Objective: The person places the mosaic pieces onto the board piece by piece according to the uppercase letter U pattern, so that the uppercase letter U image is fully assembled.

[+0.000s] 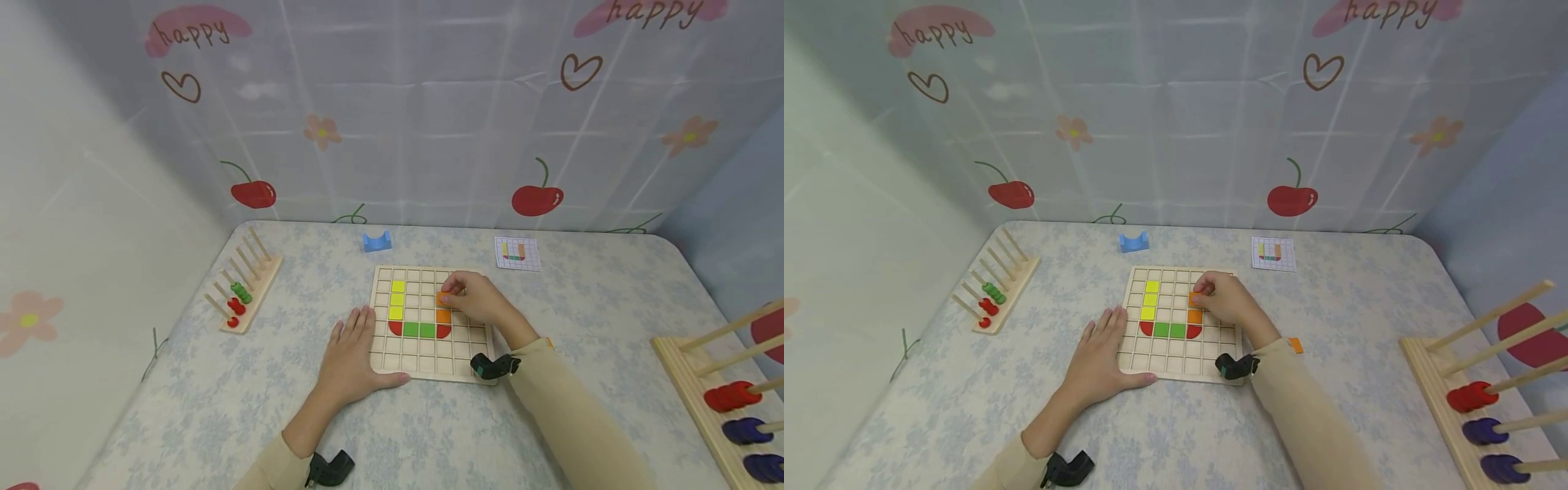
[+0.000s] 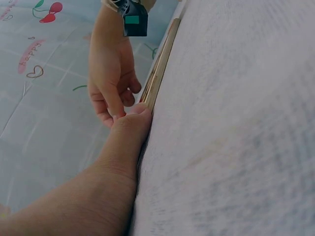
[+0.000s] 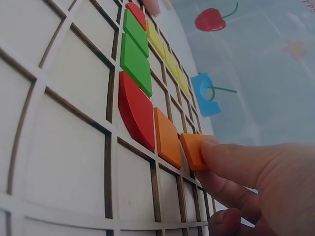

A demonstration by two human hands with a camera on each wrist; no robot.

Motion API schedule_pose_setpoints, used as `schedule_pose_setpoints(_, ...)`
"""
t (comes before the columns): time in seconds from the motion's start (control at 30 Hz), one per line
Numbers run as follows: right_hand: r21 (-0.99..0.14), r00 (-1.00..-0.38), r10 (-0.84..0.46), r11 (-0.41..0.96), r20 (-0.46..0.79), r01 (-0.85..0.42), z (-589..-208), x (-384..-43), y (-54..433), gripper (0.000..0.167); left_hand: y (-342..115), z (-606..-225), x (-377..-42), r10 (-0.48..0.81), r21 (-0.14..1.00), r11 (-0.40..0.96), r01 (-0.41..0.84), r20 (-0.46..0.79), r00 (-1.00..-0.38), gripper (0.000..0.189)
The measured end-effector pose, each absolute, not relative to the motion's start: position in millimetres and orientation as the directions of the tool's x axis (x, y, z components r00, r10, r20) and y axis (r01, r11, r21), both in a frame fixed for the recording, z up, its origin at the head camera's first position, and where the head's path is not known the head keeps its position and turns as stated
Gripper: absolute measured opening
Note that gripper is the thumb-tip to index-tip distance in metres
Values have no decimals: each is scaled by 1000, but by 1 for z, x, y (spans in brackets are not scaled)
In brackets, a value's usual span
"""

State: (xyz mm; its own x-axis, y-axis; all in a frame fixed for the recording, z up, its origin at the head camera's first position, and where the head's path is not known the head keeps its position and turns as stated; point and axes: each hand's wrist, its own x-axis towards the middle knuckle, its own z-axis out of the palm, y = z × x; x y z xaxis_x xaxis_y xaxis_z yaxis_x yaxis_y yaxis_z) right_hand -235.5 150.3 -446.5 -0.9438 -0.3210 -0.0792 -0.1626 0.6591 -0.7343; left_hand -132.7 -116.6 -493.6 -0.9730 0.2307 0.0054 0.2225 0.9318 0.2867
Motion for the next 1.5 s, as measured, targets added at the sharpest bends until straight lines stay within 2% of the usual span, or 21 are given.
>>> schedule_pose_setpoints(0.8, -703, -938, -342, 681, -62, -202, -452, -237, 149, 6, -116, -491, -131, 232, 294, 930, 222, 1, -973, 139)
schedule_pose_setpoints(1.17, -674, -938, -339, 710, -70, -206, -451, -232, 150, 10, -116, -490, -131, 234, 304, 927, 222, -2, -972, 139)
schedule_pose_setpoints(1.5, -694, -945, -323, 692, -51, -199, -446, -218, 164, 21, -116, -489, -131, 227, 300, 930, 213, -11, -974, 139)
